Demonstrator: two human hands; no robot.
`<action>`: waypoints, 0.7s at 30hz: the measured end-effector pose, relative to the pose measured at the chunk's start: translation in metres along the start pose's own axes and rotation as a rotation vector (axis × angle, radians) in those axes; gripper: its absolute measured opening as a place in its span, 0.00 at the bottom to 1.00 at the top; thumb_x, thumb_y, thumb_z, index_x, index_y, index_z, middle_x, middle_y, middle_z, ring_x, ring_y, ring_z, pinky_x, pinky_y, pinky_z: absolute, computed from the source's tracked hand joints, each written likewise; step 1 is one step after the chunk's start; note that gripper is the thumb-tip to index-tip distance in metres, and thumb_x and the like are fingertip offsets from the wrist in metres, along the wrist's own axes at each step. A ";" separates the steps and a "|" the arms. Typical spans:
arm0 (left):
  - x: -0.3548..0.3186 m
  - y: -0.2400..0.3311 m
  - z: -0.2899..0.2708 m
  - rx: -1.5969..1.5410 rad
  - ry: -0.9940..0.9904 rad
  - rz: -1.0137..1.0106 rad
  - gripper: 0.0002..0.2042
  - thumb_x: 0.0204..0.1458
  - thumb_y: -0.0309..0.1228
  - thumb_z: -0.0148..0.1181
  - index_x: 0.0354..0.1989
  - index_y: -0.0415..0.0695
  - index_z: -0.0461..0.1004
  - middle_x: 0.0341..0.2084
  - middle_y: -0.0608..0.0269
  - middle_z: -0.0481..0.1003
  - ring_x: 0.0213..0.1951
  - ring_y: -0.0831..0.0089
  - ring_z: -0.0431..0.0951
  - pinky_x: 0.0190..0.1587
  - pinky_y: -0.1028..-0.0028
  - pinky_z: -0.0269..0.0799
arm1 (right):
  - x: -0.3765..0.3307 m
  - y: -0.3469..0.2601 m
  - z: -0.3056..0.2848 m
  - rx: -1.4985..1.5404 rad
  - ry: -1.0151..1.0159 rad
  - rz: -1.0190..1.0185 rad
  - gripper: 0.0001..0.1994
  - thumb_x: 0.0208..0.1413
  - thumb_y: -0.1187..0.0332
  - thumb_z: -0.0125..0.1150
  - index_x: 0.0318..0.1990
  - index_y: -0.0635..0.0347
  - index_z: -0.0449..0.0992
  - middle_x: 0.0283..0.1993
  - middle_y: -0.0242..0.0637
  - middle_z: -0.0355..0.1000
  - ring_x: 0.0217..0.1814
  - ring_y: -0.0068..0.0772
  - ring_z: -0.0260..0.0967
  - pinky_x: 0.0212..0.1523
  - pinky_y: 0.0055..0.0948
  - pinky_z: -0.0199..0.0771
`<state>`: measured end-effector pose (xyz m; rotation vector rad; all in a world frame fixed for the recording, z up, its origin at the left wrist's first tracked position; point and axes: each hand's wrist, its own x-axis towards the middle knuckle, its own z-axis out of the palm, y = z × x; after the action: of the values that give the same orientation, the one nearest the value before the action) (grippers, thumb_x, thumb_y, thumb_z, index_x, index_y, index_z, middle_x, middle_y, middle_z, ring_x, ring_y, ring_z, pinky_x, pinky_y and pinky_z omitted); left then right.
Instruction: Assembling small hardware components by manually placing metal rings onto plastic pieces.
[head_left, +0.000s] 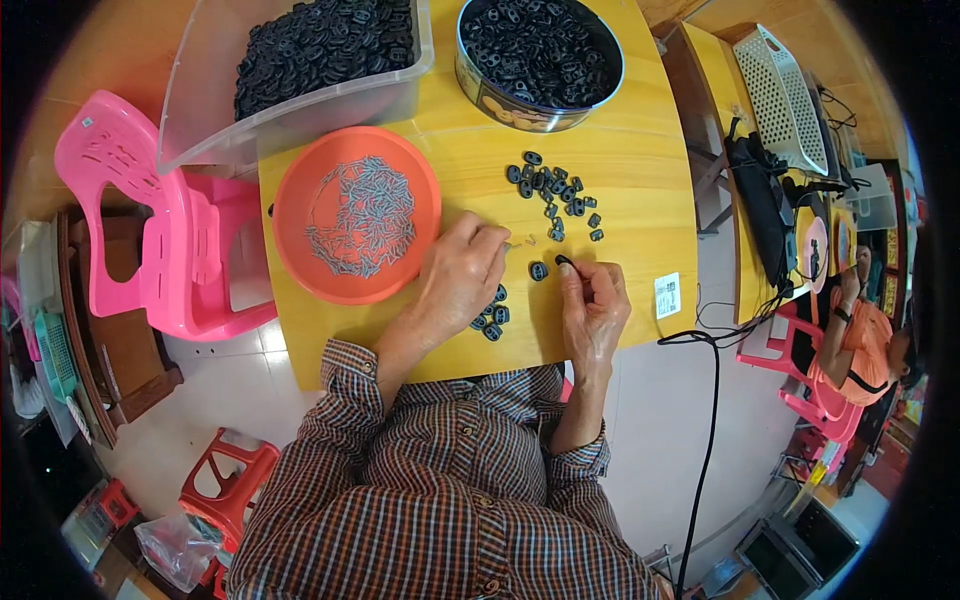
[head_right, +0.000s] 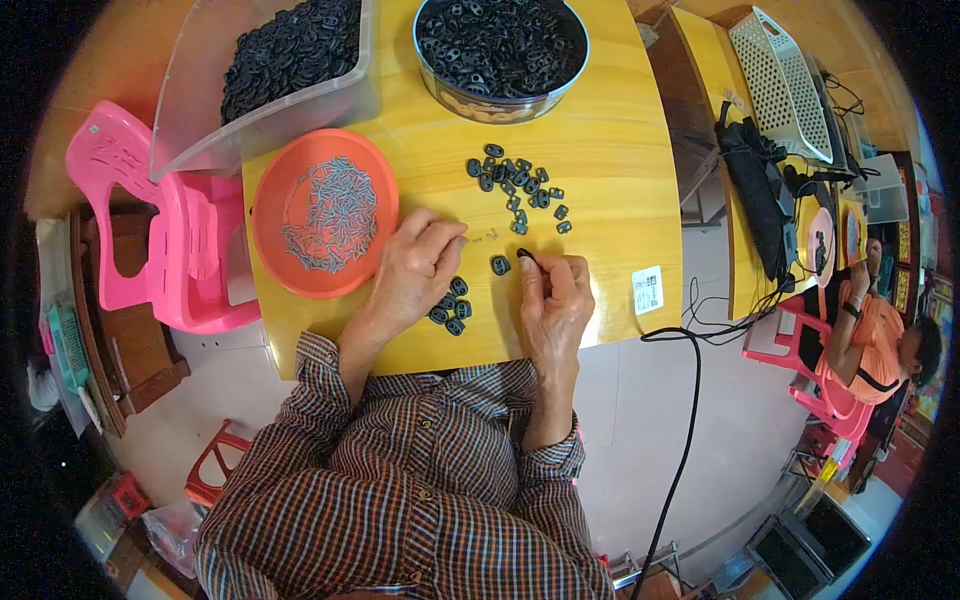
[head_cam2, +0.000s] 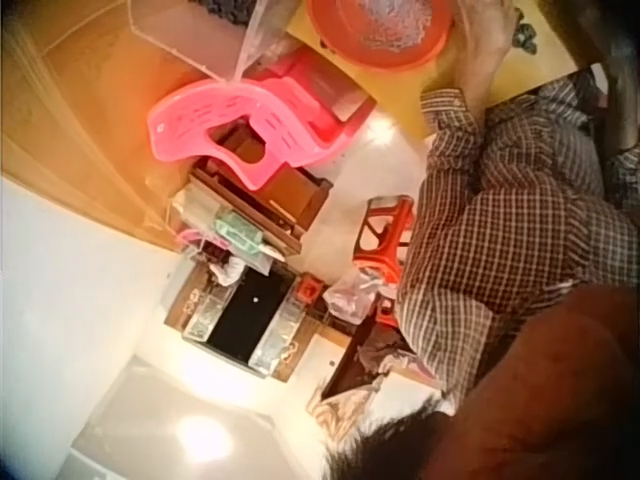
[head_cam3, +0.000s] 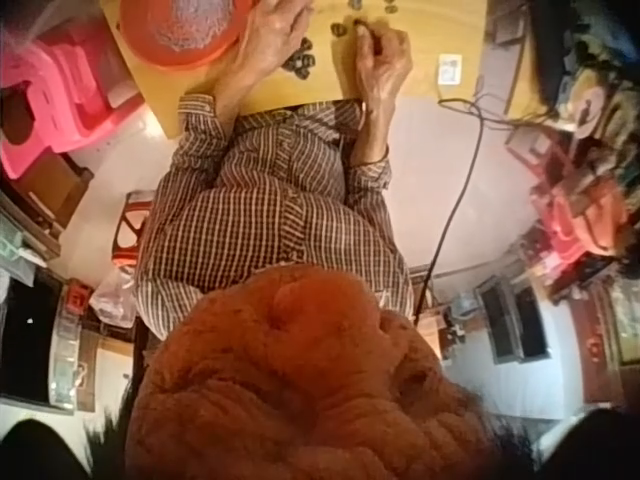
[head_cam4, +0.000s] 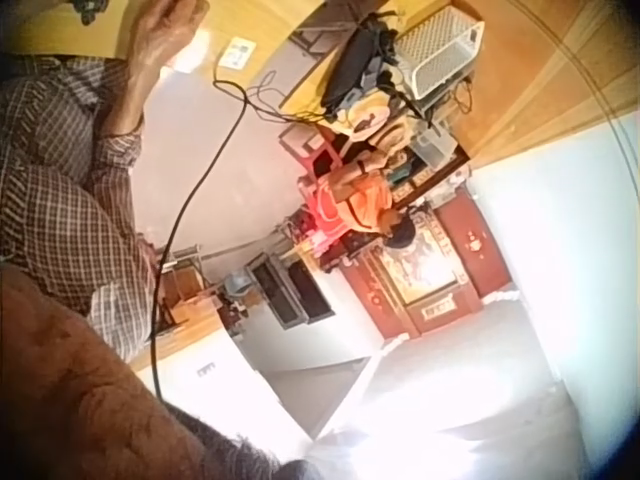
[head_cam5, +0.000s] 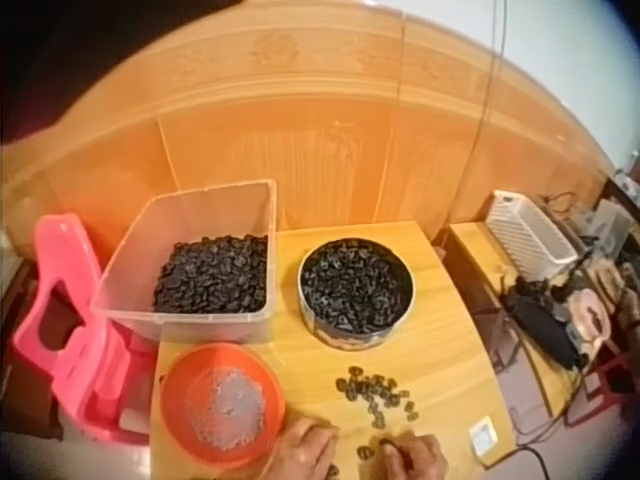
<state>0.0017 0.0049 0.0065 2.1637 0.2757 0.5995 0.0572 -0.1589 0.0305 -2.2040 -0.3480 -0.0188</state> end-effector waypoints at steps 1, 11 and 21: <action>0.000 -0.001 0.000 0.046 -0.024 0.034 0.07 0.45 0.19 0.59 0.34 0.39 0.74 0.28 0.57 0.71 0.26 0.59 0.75 0.26 0.67 0.71 | 0.001 -0.001 0.001 -0.011 -0.007 -0.020 0.04 0.51 0.75 0.63 0.32 0.66 0.76 0.27 0.33 0.65 0.23 0.19 0.60 0.25 0.20 0.62; 0.003 0.006 0.006 0.299 -0.180 0.121 0.06 0.42 0.23 0.61 0.30 0.42 0.74 0.26 0.61 0.68 0.26 0.62 0.75 0.23 0.64 0.71 | 0.002 0.003 0.007 -0.003 -0.030 -0.043 0.04 0.50 0.75 0.64 0.33 0.66 0.77 0.26 0.34 0.65 0.23 0.21 0.61 0.25 0.21 0.63; 0.005 0.019 0.010 0.442 -0.261 0.191 0.06 0.36 0.22 0.56 0.26 0.39 0.69 0.25 0.56 0.65 0.29 0.59 0.73 0.22 0.64 0.71 | 0.003 0.003 0.007 0.003 -0.033 -0.046 0.05 0.50 0.76 0.63 0.34 0.67 0.77 0.26 0.35 0.66 0.24 0.22 0.62 0.25 0.21 0.64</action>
<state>0.0111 -0.0120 0.0179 2.6868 0.0606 0.3757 0.0599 -0.1549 0.0241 -2.1952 -0.4163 -0.0072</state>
